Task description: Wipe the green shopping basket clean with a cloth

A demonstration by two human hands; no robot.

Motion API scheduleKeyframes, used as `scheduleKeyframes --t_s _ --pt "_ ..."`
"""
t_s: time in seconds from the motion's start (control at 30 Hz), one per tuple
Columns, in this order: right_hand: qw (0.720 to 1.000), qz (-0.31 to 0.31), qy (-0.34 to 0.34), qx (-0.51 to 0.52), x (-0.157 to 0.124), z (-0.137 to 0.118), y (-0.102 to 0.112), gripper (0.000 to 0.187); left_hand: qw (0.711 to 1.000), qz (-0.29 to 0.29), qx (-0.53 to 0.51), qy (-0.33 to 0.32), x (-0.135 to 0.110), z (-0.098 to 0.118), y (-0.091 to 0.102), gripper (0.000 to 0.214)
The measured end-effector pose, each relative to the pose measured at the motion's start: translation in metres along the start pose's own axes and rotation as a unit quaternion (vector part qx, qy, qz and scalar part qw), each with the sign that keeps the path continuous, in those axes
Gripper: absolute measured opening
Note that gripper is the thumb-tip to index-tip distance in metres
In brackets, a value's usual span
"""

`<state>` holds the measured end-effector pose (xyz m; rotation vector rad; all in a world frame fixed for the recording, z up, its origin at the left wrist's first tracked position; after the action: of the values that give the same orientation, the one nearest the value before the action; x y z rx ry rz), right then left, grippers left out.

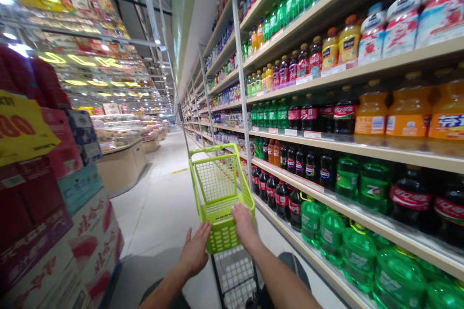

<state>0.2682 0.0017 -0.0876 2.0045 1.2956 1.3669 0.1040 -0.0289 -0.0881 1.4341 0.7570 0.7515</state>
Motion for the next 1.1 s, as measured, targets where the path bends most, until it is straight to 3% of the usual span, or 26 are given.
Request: scheduleKeyframes --t_s 0.07,0.13,0.2,0.3,0.37,0.53,0.6,0.7,0.77,0.83,0.9,1.0,1.1 --pt "0.998 -0.017 0.065 0.019 -0.011 -0.027 -0.018 0.04 1.0 -0.003 0.001 0.001 0.0 0.0 0.0 0.079" --pt "0.993 -0.034 0.106 0.026 -0.015 -0.035 -0.021 0.038 1.0 -0.006 0.008 0.003 -0.001 -0.002 0.0 0.079" --pt "0.997 -0.033 0.074 0.008 -0.005 -0.016 -0.006 0.035 1.0 -0.006 0.014 0.005 -0.002 -0.003 -0.001 0.08" --pt "0.999 0.016 -0.039 -0.029 0.011 0.029 0.026 0.034 1.0 0.0 0.013 0.008 -0.002 -0.004 -0.002 0.08" --pt "0.997 0.039 -0.061 -0.028 0.011 0.034 0.029 0.036 1.0 0.002 0.01 0.007 0.0 -0.002 -0.003 0.079" --pt "0.997 0.009 0.072 0.022 -0.018 -0.03 -0.024 0.042 1.0 -0.001 0.009 -0.004 0.0 0.002 -0.001 0.077" --pt "0.994 -0.011 0.108 0.021 -0.022 -0.036 -0.03 0.042 1.0 -0.006 0.015 -0.001 -0.002 0.0 0.0 0.078" --pt "0.998 -0.003 0.068 0.011 -0.009 0.0 -0.007 0.041 1.0 -0.005 0.016 0.004 -0.005 -0.002 0.001 0.079" --pt "0.999 0.041 -0.001 0.004 0.001 0.032 0.014 0.042 1.0 -0.002 0.008 0.001 -0.004 -0.002 0.001 0.079" --pt "0.996 0.077 -0.042 0.005 0.003 0.044 0.02 0.044 1.0 0.001 0.0 -0.001 -0.003 -0.001 0.001 0.08" --pt "0.997 0.071 -0.021 0.017 -0.003 0.027 0.004 0.045 1.0 0.001 -0.002 0.002 -0.001 -0.001 0.0 0.08" --pt "0.997 0.022 0.067 0.044 -0.017 -0.02 -0.029 0.048 1.0 -0.001 0.001 0.001 -0.001 -0.002 -0.002 0.079" --pt "0.995 0.007 0.082 0.062 -0.017 -0.032 -0.032 0.052 1.0 0.002 0.002 -0.003 -0.003 -0.005 -0.002 0.077"
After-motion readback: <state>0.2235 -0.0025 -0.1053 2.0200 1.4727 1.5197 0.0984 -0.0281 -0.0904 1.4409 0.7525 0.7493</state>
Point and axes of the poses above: each hand's wrist, its own x-axis towards the middle knuckle, its own y-axis out of the back of the hand, z = x × y, the point moved 6 cm from there along x, towards the middle knuckle, and after that the axes turned 12 degrees about -y, right-handed, at the moved point
